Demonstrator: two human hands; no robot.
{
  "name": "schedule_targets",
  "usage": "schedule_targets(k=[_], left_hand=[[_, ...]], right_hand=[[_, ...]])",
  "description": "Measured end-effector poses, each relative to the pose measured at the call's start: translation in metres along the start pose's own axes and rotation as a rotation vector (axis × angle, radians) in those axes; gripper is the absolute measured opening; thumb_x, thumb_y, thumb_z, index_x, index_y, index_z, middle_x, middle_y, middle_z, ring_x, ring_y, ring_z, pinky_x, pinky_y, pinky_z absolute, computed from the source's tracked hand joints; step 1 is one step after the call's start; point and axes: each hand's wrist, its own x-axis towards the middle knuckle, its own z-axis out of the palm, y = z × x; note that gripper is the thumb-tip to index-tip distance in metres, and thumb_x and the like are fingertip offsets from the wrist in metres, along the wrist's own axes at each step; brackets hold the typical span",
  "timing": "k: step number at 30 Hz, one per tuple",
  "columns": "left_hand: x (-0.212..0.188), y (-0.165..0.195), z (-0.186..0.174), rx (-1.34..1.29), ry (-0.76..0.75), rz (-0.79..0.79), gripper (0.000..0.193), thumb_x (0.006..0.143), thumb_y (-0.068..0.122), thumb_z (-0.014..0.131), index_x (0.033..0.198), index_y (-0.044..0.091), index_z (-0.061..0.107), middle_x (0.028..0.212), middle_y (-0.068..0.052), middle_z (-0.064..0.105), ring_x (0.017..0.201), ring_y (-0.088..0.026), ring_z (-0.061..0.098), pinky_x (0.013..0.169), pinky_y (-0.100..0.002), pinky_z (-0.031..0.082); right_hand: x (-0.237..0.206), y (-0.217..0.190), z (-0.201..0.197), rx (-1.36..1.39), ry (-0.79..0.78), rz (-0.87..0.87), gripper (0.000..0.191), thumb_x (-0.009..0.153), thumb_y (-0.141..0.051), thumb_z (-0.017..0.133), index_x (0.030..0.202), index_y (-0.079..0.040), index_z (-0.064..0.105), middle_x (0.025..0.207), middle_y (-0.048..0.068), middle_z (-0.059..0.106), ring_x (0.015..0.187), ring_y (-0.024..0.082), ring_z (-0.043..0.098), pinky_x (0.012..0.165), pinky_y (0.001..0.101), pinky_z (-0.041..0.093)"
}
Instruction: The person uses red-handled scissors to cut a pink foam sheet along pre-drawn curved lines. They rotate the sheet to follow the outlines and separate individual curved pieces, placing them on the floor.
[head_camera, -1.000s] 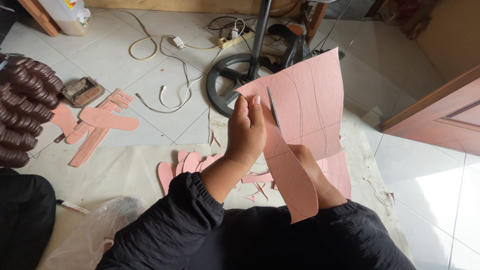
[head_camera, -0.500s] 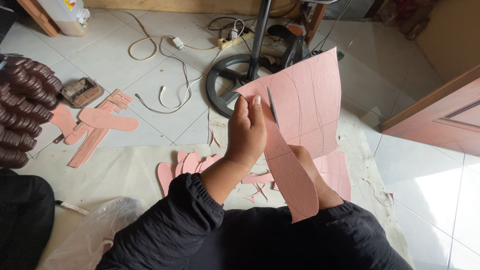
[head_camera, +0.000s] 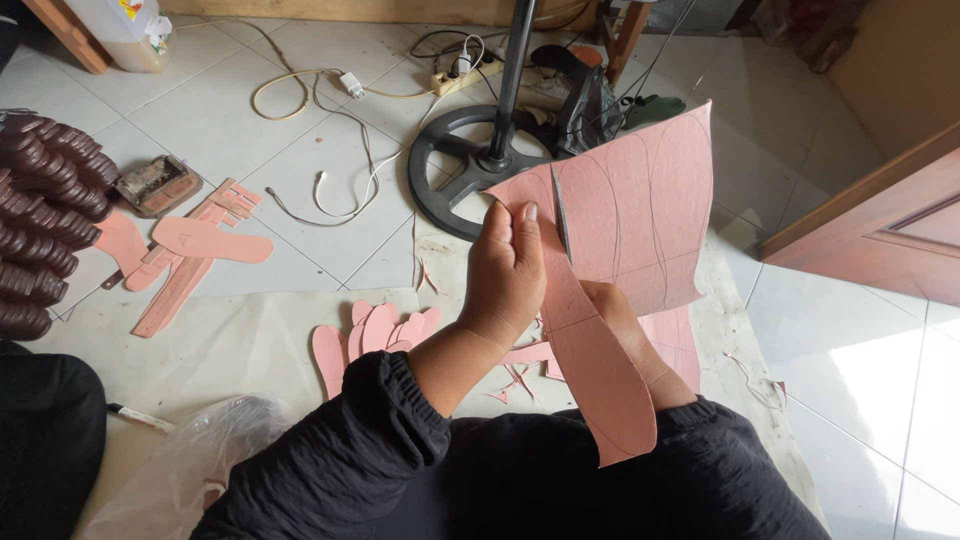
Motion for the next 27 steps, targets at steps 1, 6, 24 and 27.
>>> schedule_targets(k=[1, 6, 24, 27], left_hand=[[0.0, 0.0, 0.0, -0.007, 0.0, 0.003, 0.028, 0.108, 0.027, 0.051, 0.093, 0.004, 0.051, 0.069, -0.009, 0.061, 0.058, -0.019, 0.057, 0.057, -0.033, 0.049], [0.001, -0.001, 0.0, -0.05, -0.008, -0.016, 0.027, 0.109, 0.026, 0.049, 0.094, 0.004, 0.051, 0.069, -0.006, 0.059, 0.058, -0.013, 0.054, 0.056, -0.031, 0.048], [0.002, -0.003, -0.002, -0.037, 0.015, -0.041, 0.027, 0.109, 0.028, 0.048, 0.1, 0.003, 0.056, 0.075, -0.006, 0.064, 0.063, -0.014, 0.059, 0.061, -0.03, 0.051], [0.001, -0.008, -0.002, -0.045, 0.017, -0.053, 0.027, 0.109, 0.029, 0.048, 0.101, 0.004, 0.057, 0.075, -0.005, 0.062, 0.064, -0.013, 0.057, 0.061, -0.03, 0.05]], right_hand=[[-0.001, -0.002, 0.0, 0.012, 0.0, 0.013, 0.02, 0.087, -0.017, 0.068, 0.086, 0.002, 0.07, 0.071, 0.006, 0.07, 0.063, 0.01, 0.062, 0.051, 0.0284, 0.049], [-0.004, -0.011, -0.001, 0.038, 0.008, 0.086, 0.024, 0.089, -0.021, 0.068, 0.086, 0.003, 0.07, 0.069, 0.006, 0.069, 0.061, 0.011, 0.061, 0.049, 0.0299, 0.048], [0.008, 0.008, 0.006, 0.064, 0.056, 0.146, 0.017, 0.087, -0.012, 0.07, 0.092, 0.004, 0.072, 0.071, 0.009, 0.072, 0.058, 0.014, 0.065, 0.047, 0.0289, 0.049], [0.009, 0.012, 0.007, 0.092, 0.012, 0.028, 0.019, 0.091, -0.013, 0.068, 0.09, 0.006, 0.071, 0.072, 0.007, 0.069, 0.061, 0.011, 0.061, 0.048, 0.0263, 0.046]])
